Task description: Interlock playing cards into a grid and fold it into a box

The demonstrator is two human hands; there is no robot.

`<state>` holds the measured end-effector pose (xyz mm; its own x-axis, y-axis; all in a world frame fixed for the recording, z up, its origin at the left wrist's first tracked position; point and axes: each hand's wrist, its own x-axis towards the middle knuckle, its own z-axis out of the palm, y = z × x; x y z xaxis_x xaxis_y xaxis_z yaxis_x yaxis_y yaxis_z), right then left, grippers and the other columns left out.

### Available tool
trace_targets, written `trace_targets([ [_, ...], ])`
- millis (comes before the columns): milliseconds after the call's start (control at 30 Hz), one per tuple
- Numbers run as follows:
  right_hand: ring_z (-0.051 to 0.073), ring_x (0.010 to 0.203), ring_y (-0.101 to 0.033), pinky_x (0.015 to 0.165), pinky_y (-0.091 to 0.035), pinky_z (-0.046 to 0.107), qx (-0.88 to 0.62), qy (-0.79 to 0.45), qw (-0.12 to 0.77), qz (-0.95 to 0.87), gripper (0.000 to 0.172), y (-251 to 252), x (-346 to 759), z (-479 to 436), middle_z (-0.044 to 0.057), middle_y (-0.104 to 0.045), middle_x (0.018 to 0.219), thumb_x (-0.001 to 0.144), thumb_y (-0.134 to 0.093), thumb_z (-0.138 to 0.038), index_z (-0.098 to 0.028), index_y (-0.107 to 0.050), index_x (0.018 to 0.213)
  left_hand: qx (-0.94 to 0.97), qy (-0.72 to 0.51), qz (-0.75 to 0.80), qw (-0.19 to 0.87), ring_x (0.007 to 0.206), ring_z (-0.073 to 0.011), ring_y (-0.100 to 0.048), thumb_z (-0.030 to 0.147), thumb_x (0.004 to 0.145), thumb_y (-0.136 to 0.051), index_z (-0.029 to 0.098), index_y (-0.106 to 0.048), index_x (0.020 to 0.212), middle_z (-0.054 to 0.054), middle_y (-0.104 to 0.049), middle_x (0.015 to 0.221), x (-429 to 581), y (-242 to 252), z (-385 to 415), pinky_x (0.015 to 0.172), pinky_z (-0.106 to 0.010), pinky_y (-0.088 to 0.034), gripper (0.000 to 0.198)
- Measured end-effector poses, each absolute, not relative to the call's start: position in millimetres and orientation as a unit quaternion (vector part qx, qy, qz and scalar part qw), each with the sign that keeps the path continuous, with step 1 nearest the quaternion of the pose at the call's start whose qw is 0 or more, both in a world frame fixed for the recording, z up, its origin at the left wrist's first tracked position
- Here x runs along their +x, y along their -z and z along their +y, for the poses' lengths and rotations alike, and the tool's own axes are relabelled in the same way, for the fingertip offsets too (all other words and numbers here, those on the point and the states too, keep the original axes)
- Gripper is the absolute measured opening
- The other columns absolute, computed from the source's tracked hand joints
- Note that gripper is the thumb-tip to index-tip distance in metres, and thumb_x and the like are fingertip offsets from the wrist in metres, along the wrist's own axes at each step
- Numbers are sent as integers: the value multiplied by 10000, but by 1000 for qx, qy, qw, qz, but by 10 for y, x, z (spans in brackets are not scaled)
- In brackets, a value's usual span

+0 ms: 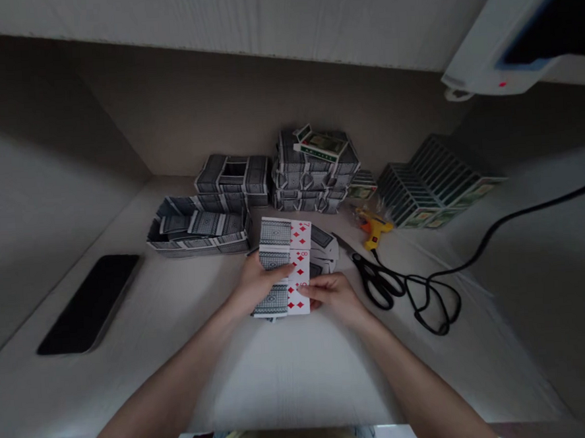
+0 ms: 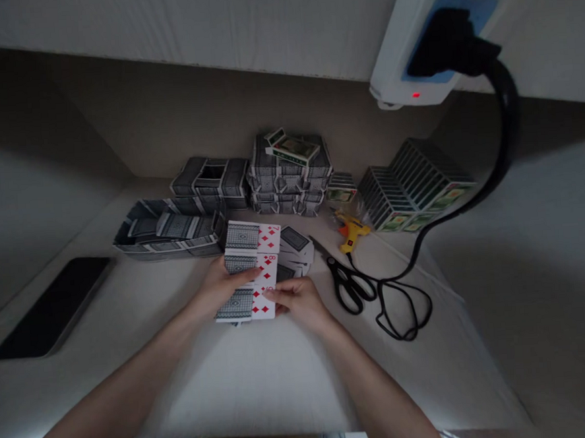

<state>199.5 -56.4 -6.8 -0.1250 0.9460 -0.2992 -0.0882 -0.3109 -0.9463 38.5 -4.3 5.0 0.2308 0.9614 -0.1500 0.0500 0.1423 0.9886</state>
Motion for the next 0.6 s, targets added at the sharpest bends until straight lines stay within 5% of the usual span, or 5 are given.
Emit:
trace_targets([
  [600, 119, 536, -625, 512, -514, 236, -505, -638, 451, -367, 307, 50, 2102, -495, 29, -693, 674, 583, -740, -404, -145, -689, 740, 540, -372, 461, 598, 880, -234, -645, 308, 614, -726, 158, -626, 941, -70, -692, 991, 407, -79, -66, 741, -335, -521, 374],
])
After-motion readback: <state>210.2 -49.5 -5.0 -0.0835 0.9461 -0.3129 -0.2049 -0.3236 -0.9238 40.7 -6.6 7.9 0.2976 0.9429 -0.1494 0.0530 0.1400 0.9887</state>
